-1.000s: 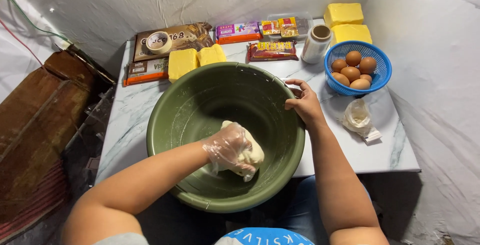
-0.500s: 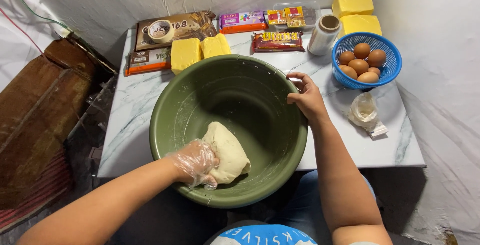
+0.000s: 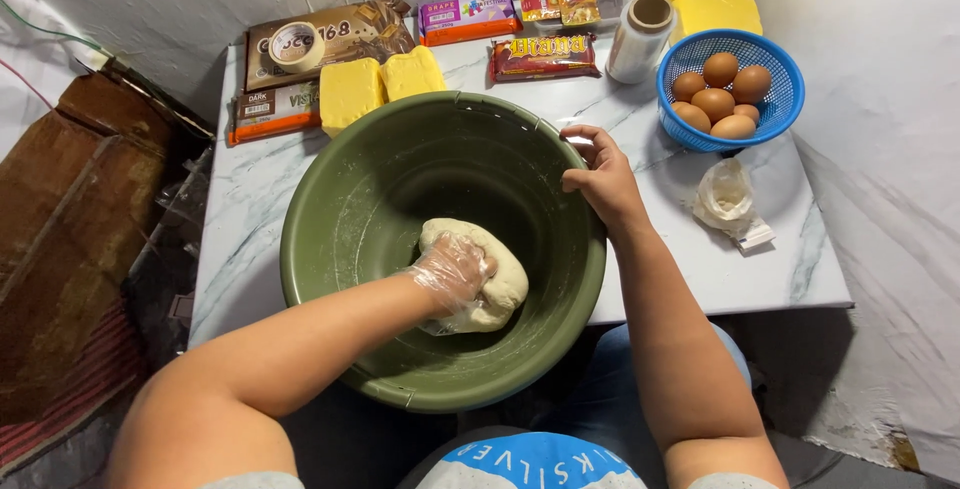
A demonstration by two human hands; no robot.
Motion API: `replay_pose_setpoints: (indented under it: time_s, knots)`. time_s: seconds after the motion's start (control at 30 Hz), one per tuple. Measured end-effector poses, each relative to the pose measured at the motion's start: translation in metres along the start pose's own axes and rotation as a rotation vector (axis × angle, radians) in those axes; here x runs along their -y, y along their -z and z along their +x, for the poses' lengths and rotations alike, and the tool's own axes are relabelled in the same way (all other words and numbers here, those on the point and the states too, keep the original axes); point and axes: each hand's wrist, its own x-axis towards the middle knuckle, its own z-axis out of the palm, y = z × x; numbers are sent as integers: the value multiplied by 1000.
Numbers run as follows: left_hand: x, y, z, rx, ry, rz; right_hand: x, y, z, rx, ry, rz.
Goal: Kneading a ball of dough by hand in a large green bowl on a table surrounded by baking ingredients.
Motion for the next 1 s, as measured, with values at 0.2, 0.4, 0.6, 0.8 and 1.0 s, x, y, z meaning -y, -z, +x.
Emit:
replay_pose_setpoints:
  time_s: [0.2,0.4,0.6,0.8,1.0]
  knots:
    - [8,-7,41,-80,83,-43,-6,5,7,-4,10,-3]
    - [16,31,59,-151,140,-60,2,9,2,-17,27,-51]
    - [25,25,101,-120,211,1,4,13,3,-52,25,-66]
    - [35,28,107,-171,242,-112,4,17,10,-58,38,-61]
    - [50,72,45,-224,-16,-317,-4,23,18,-33,-5,-51]
